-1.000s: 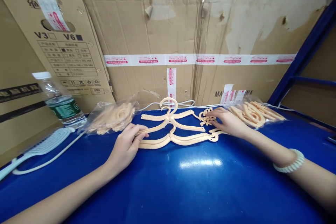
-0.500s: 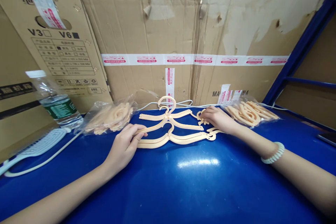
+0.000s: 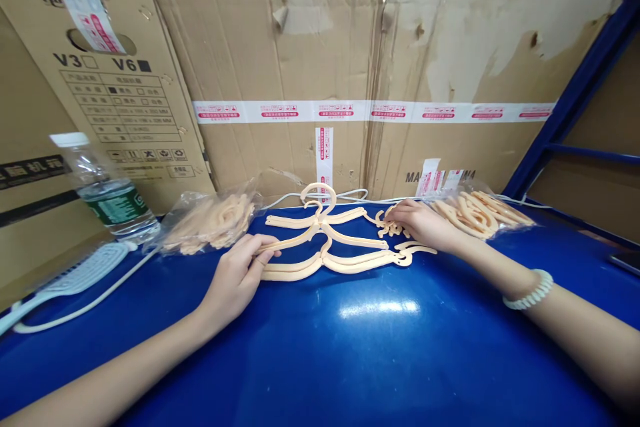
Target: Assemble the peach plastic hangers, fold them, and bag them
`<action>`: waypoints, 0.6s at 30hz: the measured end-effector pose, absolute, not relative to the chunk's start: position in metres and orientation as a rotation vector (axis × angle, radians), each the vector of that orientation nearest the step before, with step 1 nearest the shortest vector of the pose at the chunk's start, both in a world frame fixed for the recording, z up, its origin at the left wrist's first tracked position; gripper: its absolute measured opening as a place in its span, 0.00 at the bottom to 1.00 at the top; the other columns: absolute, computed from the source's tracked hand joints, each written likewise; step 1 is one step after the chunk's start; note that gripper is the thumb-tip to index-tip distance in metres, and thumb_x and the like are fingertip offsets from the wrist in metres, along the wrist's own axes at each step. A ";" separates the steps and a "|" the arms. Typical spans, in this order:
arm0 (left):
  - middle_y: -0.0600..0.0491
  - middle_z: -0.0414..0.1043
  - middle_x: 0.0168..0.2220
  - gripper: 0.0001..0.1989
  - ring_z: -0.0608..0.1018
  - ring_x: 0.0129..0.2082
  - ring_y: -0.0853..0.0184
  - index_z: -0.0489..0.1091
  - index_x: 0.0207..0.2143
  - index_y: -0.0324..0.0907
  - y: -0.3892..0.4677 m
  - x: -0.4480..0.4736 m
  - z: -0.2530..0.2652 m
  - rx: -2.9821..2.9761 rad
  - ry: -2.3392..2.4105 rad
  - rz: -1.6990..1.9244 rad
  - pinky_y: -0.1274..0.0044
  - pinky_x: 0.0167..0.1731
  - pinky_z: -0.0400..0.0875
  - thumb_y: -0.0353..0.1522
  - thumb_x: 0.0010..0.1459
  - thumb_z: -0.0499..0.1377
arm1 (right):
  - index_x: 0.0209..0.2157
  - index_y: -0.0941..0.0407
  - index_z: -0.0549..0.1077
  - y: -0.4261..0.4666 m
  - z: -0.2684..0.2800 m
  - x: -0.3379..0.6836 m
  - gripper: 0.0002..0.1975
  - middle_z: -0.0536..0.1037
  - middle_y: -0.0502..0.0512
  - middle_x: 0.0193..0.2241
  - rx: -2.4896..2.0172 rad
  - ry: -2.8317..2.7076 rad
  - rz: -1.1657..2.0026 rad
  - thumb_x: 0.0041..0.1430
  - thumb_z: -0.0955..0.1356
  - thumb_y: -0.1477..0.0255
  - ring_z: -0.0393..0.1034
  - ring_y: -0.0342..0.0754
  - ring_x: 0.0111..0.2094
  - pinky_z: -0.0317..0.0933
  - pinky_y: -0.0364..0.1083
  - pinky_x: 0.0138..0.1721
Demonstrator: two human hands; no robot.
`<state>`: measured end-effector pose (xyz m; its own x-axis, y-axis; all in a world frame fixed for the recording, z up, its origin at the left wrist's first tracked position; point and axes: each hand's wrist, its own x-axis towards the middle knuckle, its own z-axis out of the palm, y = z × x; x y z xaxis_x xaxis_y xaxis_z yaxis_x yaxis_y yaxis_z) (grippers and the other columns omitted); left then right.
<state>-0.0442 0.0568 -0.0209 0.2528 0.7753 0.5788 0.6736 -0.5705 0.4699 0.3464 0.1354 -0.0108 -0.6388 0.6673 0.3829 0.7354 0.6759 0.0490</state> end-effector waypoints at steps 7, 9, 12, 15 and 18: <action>0.52 0.74 0.35 0.11 0.76 0.37 0.63 0.70 0.38 0.43 0.056 -0.044 -0.020 2.352 1.387 1.230 0.74 0.39 0.67 0.37 0.65 0.50 | 0.34 0.56 0.77 0.131 -0.007 0.344 0.14 0.75 0.61 0.38 -1.080 -2.393 -0.394 0.62 0.60 0.77 0.66 0.54 0.40 0.62 0.52 0.41; 0.52 0.74 0.35 0.11 0.76 0.37 0.63 0.70 0.38 0.43 0.055 -0.044 -0.020 2.340 1.394 1.235 0.74 0.39 0.67 0.37 0.65 0.50 | 0.34 0.56 0.77 0.127 -0.003 0.342 0.13 0.72 0.61 0.37 -1.058 -2.225 -0.358 0.63 0.61 0.73 0.66 0.54 0.39 0.63 0.52 0.40; 0.52 0.75 0.34 0.12 0.76 0.37 0.62 0.70 0.37 0.43 0.054 -0.043 -0.019 2.334 1.398 1.243 0.73 0.38 0.67 0.38 0.65 0.50 | 0.36 0.55 0.77 0.113 0.006 0.334 0.12 0.71 0.56 0.31 -1.092 -1.921 -0.090 0.62 0.65 0.65 0.66 0.50 0.33 0.63 0.49 0.35; 0.52 0.75 0.34 0.12 0.76 0.36 0.62 0.70 0.37 0.43 0.054 -0.043 -0.019 2.335 1.397 1.252 0.73 0.38 0.68 0.38 0.65 0.50 | 0.36 0.54 0.76 0.094 0.017 0.321 0.14 0.71 0.50 0.25 -1.113 -1.635 0.354 0.57 0.68 0.58 0.64 0.45 0.26 0.59 0.45 0.29; 0.52 0.75 0.33 0.11 0.76 0.36 0.62 0.71 0.37 0.43 0.054 -0.042 -0.018 2.335 1.396 1.268 0.73 0.37 0.68 0.37 0.64 0.50 | 0.34 0.55 0.76 0.079 0.023 0.309 0.16 0.66 0.45 0.18 -1.038 -1.465 0.647 0.53 0.71 0.56 0.58 0.42 0.21 0.53 0.43 0.24</action>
<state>-0.0423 0.0539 -0.0181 0.2142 0.7791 0.5892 0.6607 -0.5598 0.5000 0.3088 0.0786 0.0230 0.0626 0.8756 0.4790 0.2361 0.4534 -0.8595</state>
